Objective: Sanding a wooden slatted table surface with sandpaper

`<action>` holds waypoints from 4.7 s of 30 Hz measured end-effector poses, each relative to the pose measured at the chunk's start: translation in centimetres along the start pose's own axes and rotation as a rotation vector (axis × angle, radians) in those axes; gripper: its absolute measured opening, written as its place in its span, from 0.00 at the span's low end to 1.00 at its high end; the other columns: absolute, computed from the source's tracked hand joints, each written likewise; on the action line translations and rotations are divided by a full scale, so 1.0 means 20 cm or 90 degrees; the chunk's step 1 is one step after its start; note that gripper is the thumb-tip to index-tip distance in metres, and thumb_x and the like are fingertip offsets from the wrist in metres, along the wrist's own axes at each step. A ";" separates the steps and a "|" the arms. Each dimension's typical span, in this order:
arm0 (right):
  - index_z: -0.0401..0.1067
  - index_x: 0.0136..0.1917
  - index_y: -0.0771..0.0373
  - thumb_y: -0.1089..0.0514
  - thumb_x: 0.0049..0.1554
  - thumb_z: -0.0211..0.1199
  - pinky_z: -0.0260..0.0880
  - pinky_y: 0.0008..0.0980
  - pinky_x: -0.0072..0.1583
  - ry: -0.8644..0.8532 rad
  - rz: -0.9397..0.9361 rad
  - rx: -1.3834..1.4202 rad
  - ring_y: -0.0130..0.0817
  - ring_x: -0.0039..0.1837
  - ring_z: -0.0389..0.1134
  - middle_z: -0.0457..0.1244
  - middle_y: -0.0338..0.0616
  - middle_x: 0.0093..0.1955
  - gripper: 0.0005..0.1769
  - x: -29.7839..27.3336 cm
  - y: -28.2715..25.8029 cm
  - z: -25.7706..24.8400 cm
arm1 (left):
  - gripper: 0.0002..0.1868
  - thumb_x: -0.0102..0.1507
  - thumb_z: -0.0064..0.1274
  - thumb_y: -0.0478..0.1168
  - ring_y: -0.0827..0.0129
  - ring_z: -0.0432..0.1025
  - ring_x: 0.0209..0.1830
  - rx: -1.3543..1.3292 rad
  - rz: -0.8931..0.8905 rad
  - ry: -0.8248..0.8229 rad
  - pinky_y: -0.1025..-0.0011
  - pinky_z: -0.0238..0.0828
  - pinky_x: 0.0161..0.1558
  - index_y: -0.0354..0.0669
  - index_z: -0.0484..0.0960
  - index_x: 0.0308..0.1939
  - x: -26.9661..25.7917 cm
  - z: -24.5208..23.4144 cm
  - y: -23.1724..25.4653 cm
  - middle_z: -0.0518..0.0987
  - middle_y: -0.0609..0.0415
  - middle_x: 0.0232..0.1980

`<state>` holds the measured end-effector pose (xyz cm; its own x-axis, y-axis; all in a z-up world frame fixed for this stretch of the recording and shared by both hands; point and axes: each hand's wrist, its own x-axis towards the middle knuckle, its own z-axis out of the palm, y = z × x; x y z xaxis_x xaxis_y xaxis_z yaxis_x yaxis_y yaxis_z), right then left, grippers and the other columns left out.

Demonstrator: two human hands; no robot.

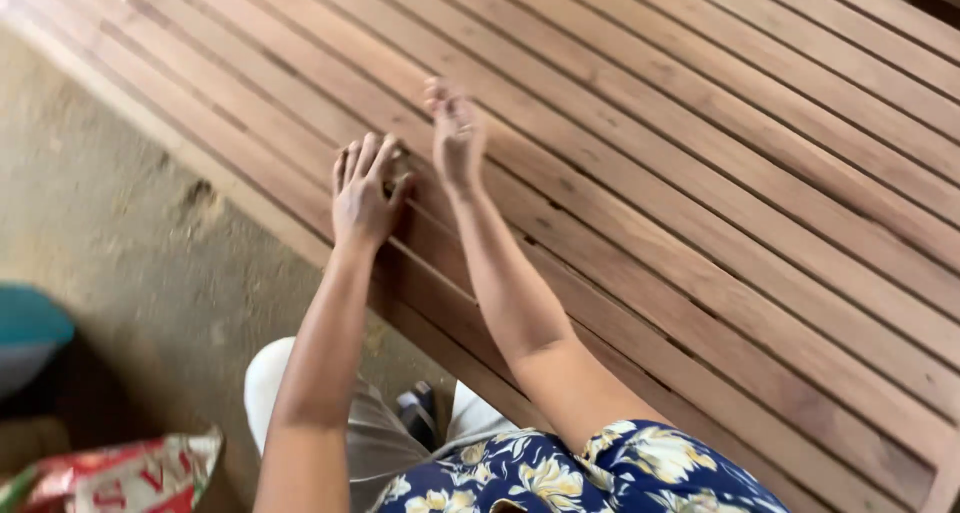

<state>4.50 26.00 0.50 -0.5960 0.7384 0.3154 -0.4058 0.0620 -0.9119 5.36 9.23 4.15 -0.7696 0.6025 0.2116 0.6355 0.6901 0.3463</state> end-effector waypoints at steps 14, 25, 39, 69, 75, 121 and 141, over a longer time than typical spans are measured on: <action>0.74 0.59 0.65 0.72 0.64 0.48 0.70 0.22 0.44 0.110 0.205 0.070 0.31 0.42 0.70 0.69 0.49 0.45 0.16 0.03 -0.31 -0.07 | 0.10 0.70 0.45 0.48 0.82 0.75 0.42 -0.648 -0.436 -0.021 0.89 0.71 0.50 0.54 0.81 0.43 0.53 -0.59 -0.18 0.83 0.65 0.54; 0.70 0.58 0.71 0.69 0.67 0.47 0.75 0.25 0.52 -0.052 -0.013 -0.303 0.34 0.44 0.70 0.67 0.54 0.55 0.12 -0.03 -0.25 0.04 | 0.22 0.70 0.56 0.48 0.40 0.57 0.71 -0.011 0.023 0.121 0.47 0.54 0.67 0.34 0.79 0.59 1.46 -0.15 -1.52 0.72 0.34 0.69; 0.62 0.69 0.76 0.75 0.61 0.44 0.76 0.39 0.47 0.071 -0.066 -0.354 0.46 0.41 0.72 0.67 0.64 0.45 0.23 -0.02 -0.19 0.10 | 0.28 0.68 0.53 0.41 0.45 0.63 0.73 0.043 0.402 0.053 0.51 0.64 0.67 0.44 0.70 0.73 1.53 0.21 -1.37 0.70 0.39 0.72; 0.69 0.75 0.61 0.35 0.61 0.58 0.64 0.46 0.67 -0.190 -0.325 -0.865 0.50 0.70 0.65 0.65 0.55 0.70 0.38 0.11 -0.15 0.36 | 0.23 0.73 0.44 0.53 0.51 0.56 0.80 -0.285 0.412 0.132 0.47 0.45 0.77 0.56 0.71 0.70 1.19 0.04 -0.69 0.60 0.44 0.79; 0.64 0.76 0.41 0.46 0.63 0.57 0.39 0.57 0.80 -0.338 -0.148 -1.085 0.38 0.86 0.39 0.48 0.20 0.84 0.28 0.31 0.10 0.77 | 0.32 0.74 0.34 0.47 0.42 0.40 0.84 -0.590 0.195 0.187 0.47 0.36 0.82 0.40 0.48 0.80 1.26 0.11 -0.71 0.46 0.39 0.80; 0.68 0.61 0.69 0.67 0.64 0.55 0.61 0.46 0.73 0.046 -0.051 -0.822 0.53 0.70 0.64 0.63 0.60 0.68 0.11 0.01 0.11 0.76 | 0.23 0.76 0.34 0.49 0.58 0.61 0.68 -0.726 0.068 0.062 0.55 0.60 0.68 0.37 0.80 0.54 1.29 0.05 -0.74 0.61 0.37 0.70; 0.69 0.64 0.76 0.81 0.60 0.49 0.71 0.33 0.70 0.507 0.283 -0.934 0.50 0.69 0.67 0.63 0.67 0.67 0.20 -0.40 -0.46 -0.44 | 0.13 0.79 0.43 0.35 0.55 0.57 0.68 -0.698 0.280 0.163 0.59 0.66 0.53 0.25 0.71 0.45 1.19 0.00 -0.61 0.68 0.35 0.56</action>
<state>19.10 25.33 4.07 0.1670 0.9636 0.2089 0.8708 -0.0448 -0.4896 -20.69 15.16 5.02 -0.5700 0.5183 0.6376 0.5506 -0.3350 0.7646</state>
